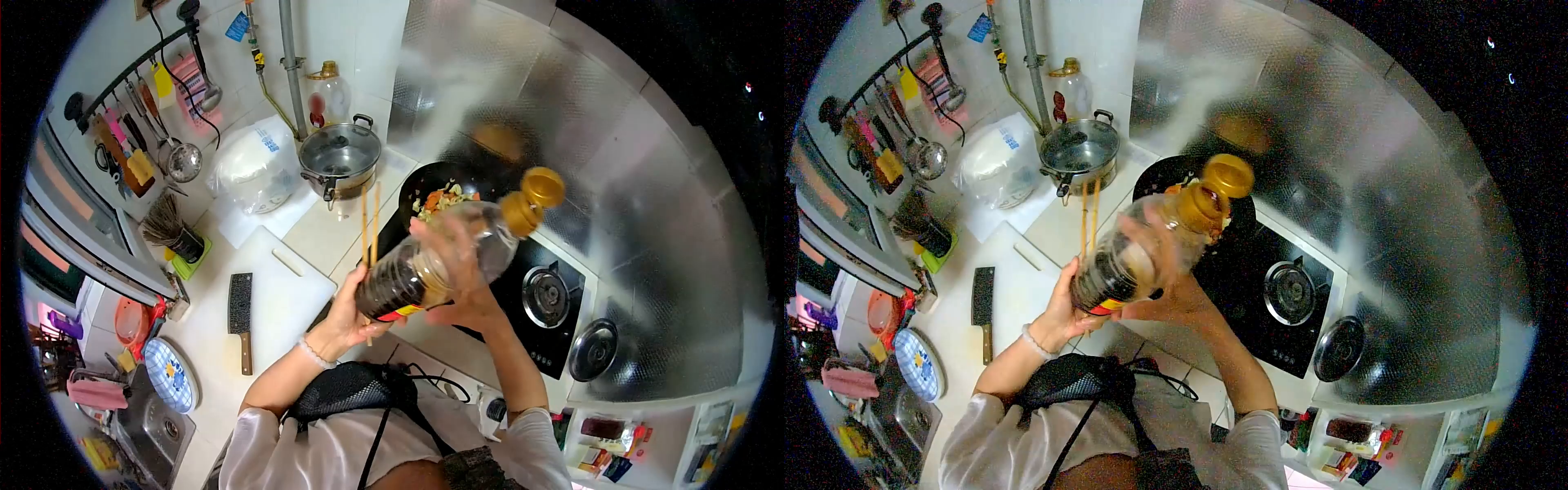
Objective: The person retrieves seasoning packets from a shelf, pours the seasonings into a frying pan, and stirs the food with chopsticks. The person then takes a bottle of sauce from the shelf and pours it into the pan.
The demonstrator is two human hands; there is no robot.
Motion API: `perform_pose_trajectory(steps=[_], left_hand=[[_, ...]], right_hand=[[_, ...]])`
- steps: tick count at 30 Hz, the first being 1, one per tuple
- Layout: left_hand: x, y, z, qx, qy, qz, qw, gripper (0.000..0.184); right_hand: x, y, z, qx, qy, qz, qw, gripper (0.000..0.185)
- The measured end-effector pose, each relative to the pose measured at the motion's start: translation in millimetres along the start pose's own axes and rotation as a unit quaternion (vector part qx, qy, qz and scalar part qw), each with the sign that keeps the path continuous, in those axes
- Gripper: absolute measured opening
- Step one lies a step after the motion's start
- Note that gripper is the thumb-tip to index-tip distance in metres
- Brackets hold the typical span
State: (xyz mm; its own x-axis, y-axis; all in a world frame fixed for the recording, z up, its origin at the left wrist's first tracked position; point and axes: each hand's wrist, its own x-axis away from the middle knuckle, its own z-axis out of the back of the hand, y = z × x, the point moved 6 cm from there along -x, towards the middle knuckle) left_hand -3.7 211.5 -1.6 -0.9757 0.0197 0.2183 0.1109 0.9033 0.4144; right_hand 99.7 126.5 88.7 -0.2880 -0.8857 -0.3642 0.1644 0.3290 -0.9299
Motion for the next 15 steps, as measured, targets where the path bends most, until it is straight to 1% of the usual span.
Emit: perform_pose_trajectory(steps=[1, 2, 3, 5, 6, 7, 9, 11, 13, 14, 15], left_hand=[[-1.8, -3.7, -5.7, 0.008, -0.012, 0.014, 1.0, 0.069], [-4.5, -5.5, -10.4, -0.01, -0.032, 0.022, 0.999, 0.07], [-8.8, -7.4, -11.9, -0.007, -0.03, 0.023, 0.999, 0.07], [-14.0, 0.0, 2.4, -0.127, 0.099, -0.058, 0.985, 0.072], [-14.3, 5.0, 5.9, -0.152, 0.09, -0.05, 0.983, 0.063], [-12.7, 11.6, 12.4, -0.175, 0.082, -0.04, 0.98, 0.055], [-1.7, 33.9, 24.3, -0.271, 0.153, -0.104, 0.945, 0.045], [15.7, 49.4, 37.8, -0.292, 0.194, -0.161, 0.923, 0.037], [35.9, 61.0, 58.8, -0.296, 0.242, -0.191, 0.904, 0.03], [45.1, 66.8, 70.6, -0.324, 0.277, -0.206, 0.881, 0.03], [55.1, 69.3, 79.0, -0.329, 0.303, -0.212, 0.869, 0.03]], right_hand=[[1.5, 1.6, 2.5, 0.059, 0.003, 0.01, 0.998, 0.111], [2.9, 3.3, 4.8, 0.066, 0.025, 0.015, 0.997, 0.108], [4.2, 5.6, 7.0, 0.072, 0.045, 0.019, 0.996, 0.104], [14.0, -2.9, 21.0, 0.039, 0.121, 0.014, 0.992, 0.1], [19.5, -7.1, 27.7, 0.022, 0.158, 0.014, 0.987, 0.098], [26.7, -14.8, 41.3, 0.118, 0.166, 0.063, 0.977, 0.1], [27.5, -30.4, 67.3, 0.113, 0.164, 0.006, 0.98, 0.101], [36.3, -47.5, 96.6, 0.204, 0.23, -0.008, 0.952, 0.096], [41.0, -59.4, 127.6, 0.376, 0.245, -0.065, 0.891, 0.092], [42.7, -62.7, 142.5, 0.445, 0.243, -0.059, 0.86, 0.088], [43.0, -66.7, 152.9, 0.455, 0.258, -0.099, 0.847, 0.085]])
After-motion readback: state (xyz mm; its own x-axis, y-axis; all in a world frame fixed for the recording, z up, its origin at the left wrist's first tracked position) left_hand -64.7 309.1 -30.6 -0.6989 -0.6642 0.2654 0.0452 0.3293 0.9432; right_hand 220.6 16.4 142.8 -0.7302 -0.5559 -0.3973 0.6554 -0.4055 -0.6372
